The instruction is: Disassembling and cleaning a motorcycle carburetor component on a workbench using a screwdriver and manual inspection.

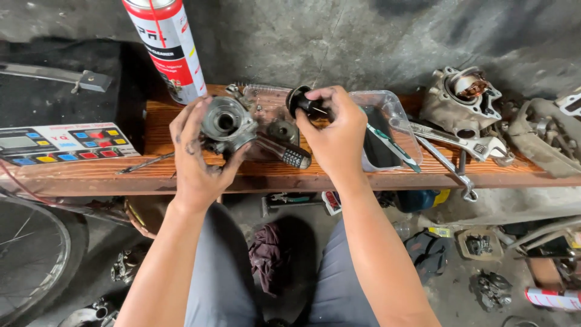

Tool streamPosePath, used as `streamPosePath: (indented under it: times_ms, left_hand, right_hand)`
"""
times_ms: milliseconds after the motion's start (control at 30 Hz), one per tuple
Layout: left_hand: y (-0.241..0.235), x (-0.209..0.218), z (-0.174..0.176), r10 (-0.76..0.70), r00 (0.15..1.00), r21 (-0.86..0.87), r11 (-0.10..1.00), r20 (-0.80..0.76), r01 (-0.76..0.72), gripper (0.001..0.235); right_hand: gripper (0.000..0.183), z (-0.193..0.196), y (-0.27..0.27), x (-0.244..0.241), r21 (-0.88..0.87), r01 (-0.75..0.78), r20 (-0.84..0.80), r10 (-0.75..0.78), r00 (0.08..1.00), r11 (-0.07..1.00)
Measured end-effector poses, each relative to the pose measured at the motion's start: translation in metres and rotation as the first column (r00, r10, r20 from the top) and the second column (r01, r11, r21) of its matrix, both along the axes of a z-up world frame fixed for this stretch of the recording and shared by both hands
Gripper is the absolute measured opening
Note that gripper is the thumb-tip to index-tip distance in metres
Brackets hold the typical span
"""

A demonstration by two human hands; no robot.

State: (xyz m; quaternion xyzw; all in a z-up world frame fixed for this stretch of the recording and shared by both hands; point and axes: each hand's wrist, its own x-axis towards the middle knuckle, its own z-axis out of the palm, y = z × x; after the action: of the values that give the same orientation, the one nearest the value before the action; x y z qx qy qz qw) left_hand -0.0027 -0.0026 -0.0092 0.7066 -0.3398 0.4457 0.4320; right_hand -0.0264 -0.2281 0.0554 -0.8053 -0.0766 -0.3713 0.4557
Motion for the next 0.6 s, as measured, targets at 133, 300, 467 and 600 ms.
streamPosePath:
  times_ms: [133,300,467,600]
  left_hand:
    - [-0.013,0.001,-0.004,0.007,1.000,-0.018,1.000,-0.028,-0.008,0.087]
    - [-0.021,-0.001,-0.012,0.007,1.000,-0.067,0.998,0.028,-0.005,0.087]
    - [-0.017,-0.011,-0.008,0.005,1.000,-0.082,0.997,0.017,-0.004,0.088]
    - [-0.010,-0.020,-0.005,-0.011,0.999,-0.065,0.998,-0.033,0.009,0.088]
  right_hand:
    - [0.029,0.010,0.005,-0.004,0.186,-0.139,0.002,0.141,0.990,0.973]
    - [0.041,0.016,0.013,-0.008,0.278,-0.267,0.010,0.275,0.961,0.923]
    - [0.049,0.023,0.036,-0.019,0.299,-0.455,0.070,0.456,0.887,0.839]
    - [0.038,0.011,0.044,-0.010,0.275,-0.540,0.150,0.519,0.842,0.796]
